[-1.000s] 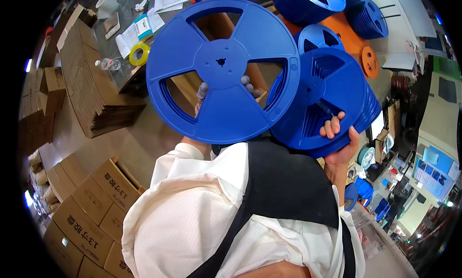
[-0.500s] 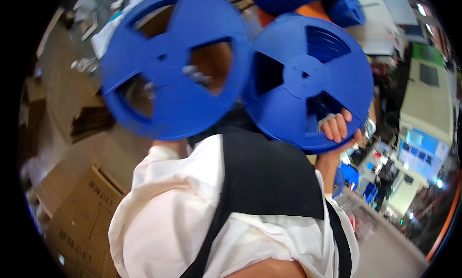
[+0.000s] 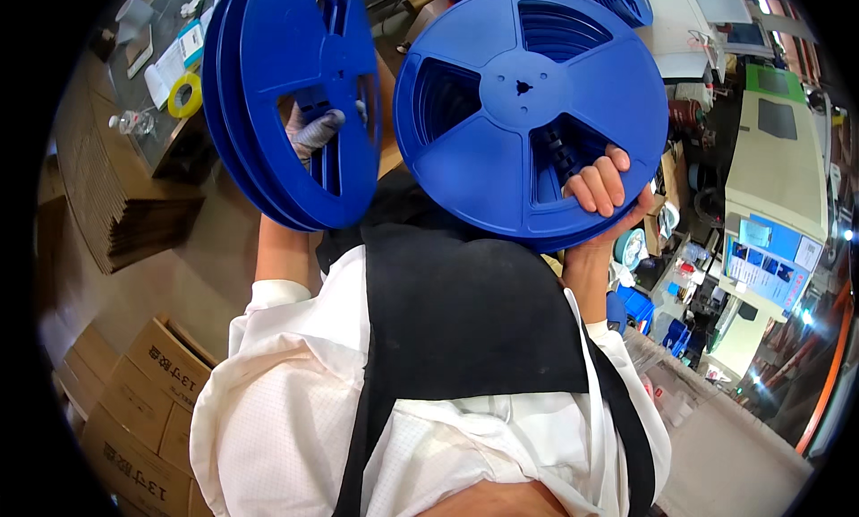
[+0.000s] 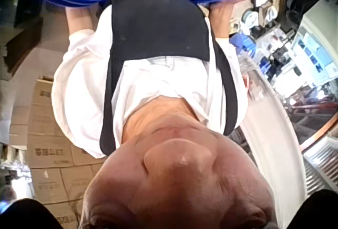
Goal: The person repeatedly picks up blue plastic spools from a table and places them into a cardboard box. The person handles the spools one at a time, stacking them vertically inside the box.
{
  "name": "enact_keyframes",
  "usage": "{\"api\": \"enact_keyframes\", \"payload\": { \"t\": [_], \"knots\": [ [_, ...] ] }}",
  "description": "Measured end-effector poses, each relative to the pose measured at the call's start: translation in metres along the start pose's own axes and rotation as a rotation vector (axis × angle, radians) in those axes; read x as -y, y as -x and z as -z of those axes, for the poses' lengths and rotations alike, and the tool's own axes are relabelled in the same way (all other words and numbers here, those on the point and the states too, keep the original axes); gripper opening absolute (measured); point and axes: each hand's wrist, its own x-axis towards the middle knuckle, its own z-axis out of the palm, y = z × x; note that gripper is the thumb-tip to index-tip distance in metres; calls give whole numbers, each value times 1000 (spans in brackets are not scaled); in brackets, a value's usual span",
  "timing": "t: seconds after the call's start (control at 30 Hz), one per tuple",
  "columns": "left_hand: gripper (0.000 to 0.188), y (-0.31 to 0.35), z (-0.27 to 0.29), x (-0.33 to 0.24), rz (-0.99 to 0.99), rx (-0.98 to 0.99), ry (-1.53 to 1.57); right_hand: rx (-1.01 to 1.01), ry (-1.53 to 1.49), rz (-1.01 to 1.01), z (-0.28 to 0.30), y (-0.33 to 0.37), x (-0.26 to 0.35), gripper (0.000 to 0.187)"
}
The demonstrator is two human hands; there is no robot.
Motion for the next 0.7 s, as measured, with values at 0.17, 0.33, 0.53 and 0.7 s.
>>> {"api": "enact_keyframes", "payload": {
  "t": [0.17, 0.33, 0.53, 0.7],
  "knots": [
    [70, 24, 11, -2, -65, -95, -18, 103, -40, -14, 7, 7, -3, 31],
    [69, 49, 35, -16, -115, -252, -85, 187, -66, -35, 20, 9, 2, 31],
    [67, 37, 111, -20, -133, -594, -222, 53, -28, -53, 18, 3, -1, 33],
    [67, -11, 197, -9, -45, -866, -306, -99, 52, -68, 8, 1, 0, 35]
  ]
}}
